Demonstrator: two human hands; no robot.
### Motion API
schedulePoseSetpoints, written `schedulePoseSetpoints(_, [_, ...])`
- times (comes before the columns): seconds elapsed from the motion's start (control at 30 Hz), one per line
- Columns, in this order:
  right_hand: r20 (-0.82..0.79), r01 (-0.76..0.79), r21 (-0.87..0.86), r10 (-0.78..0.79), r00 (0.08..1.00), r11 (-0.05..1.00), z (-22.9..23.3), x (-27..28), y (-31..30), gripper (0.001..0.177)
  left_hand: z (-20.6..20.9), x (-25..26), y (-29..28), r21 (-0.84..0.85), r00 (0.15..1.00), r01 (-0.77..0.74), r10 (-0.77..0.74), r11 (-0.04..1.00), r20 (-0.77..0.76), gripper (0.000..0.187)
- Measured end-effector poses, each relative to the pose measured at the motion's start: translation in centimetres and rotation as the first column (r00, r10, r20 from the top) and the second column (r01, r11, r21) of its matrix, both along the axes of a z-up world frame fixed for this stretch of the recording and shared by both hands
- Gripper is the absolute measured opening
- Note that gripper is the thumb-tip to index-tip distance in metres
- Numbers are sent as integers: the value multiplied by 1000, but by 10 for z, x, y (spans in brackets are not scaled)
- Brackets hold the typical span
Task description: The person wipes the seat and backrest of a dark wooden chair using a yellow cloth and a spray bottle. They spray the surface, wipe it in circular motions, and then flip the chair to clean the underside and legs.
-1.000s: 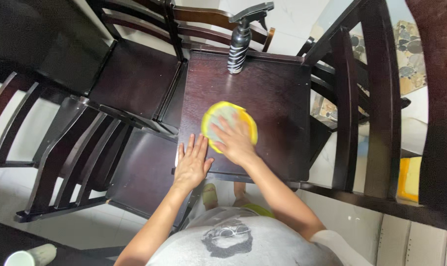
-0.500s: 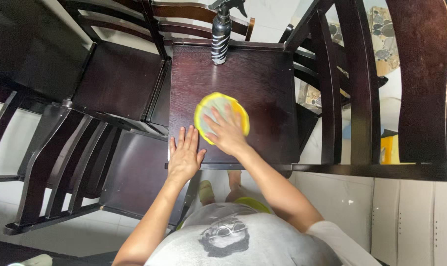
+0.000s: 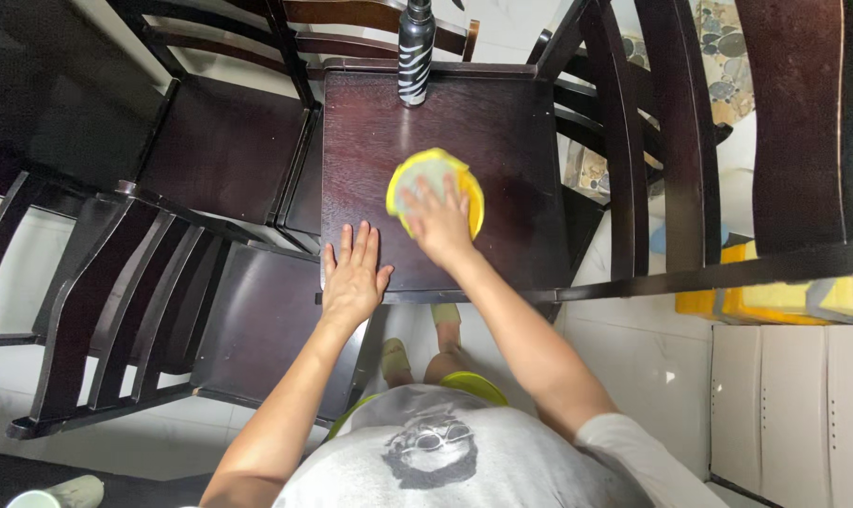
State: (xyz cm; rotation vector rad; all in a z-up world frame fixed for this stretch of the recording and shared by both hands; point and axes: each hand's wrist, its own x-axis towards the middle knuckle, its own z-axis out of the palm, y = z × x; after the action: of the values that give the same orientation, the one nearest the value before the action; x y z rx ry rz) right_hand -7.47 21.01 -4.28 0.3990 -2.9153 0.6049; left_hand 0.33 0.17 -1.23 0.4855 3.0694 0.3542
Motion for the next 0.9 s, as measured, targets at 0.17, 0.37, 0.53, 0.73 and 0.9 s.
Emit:
schedulePoseSetpoints(0.17, [-122,-104,-133,88,989,986,-20,49,43,25,7,-4,0,16,999,-6,7,1000,-34,79])
schedulePoseSetpoints(0.37, [348,348,-937,64,935,18,-34,29,122,18,29,-10,10,128,996,-85,86,988,0,77])
schedulePoseSetpoints(0.53, [413,543,-707,360,837,-452,15,50,134,33,12,2,23,92,970,-53,73,994,-234,65])
schedulePoseSetpoints(0.73, [362,630,-595,534,764,-499,8,55,126,39,-26,-16,49,822,1000,-3,18,570,-9,66])
schedulePoseSetpoints(0.9, [454,521,-838,321,831,-162,42,57,106,37,-16,-43,124,771,766,-622,-305,-134,565,46])
